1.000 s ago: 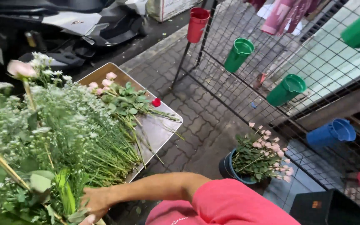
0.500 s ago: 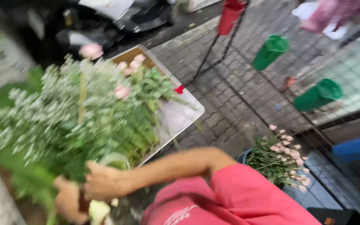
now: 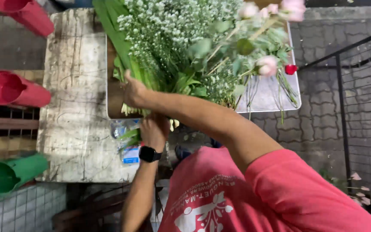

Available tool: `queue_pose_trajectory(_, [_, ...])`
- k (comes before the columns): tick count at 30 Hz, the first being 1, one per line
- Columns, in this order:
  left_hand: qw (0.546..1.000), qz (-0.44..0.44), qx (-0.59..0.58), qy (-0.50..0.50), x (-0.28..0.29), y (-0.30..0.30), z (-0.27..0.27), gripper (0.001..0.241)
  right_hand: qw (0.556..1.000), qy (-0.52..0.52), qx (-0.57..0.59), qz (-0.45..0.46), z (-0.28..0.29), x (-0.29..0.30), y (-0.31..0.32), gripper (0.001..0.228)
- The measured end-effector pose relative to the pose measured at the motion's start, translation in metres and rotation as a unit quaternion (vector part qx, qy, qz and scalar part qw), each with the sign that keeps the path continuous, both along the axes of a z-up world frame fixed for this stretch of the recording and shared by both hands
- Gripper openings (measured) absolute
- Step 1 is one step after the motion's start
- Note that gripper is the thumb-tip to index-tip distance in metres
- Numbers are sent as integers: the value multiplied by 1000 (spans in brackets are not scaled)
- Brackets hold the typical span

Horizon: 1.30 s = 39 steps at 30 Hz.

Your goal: Selecting and bundling various flowers and greenery to create a floral arrangement at a design station.

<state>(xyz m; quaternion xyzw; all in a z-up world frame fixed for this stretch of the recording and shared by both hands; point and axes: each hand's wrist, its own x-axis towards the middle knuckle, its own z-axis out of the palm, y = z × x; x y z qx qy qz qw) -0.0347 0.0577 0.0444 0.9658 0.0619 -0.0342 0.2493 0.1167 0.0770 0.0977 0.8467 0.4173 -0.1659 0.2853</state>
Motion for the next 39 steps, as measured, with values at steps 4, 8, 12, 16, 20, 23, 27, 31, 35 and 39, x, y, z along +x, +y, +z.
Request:
queue_pose_trajectory(4, [996,49,-76,15,3,-9,-10,65,850,-159,492,97,89,-130,-20,16])
queue_pose_trajectory(8, [963,126,-235,44,1,-19,-17,50,666,187,687,222,108,-211,-103,28])
queue_pose_trajectory(12, [893,218,-392,45,7,-38,-24,49,595,340,658,-311,-21,-192,-194,11])
queue_pose_trajectory(16, [821,279,-498,35,21,-53,-32,57,659,176,590,-432,-105,-170,-223,27])
queue_pose_trajectory(20, [787,258,-560,0,22,-68,-34,60,677,172,611,-373,-114,-176,-222,20])
queue_pose_trajectory(23, [788,266,-555,13,12,-73,-31,62,672,160,619,-373,-104,-180,-231,21])
queue_pose_trajectory(27, [763,292,-577,18,-2,-81,-42,60,668,179,603,-398,-100,-182,-235,17])
queue_pose_trajectory(31, [764,300,-572,-8,-8,-77,-41,55,662,274,583,-383,-82,-181,-238,19])
queue_pose_trajectory(35, [753,313,-579,-13,-22,-85,-46,44,585,408,580,-394,-123,-183,-257,19])
queue_pose_trajectory(39, [771,326,-546,34,-21,-104,-63,54,540,475,557,-416,-156,-174,-283,17])
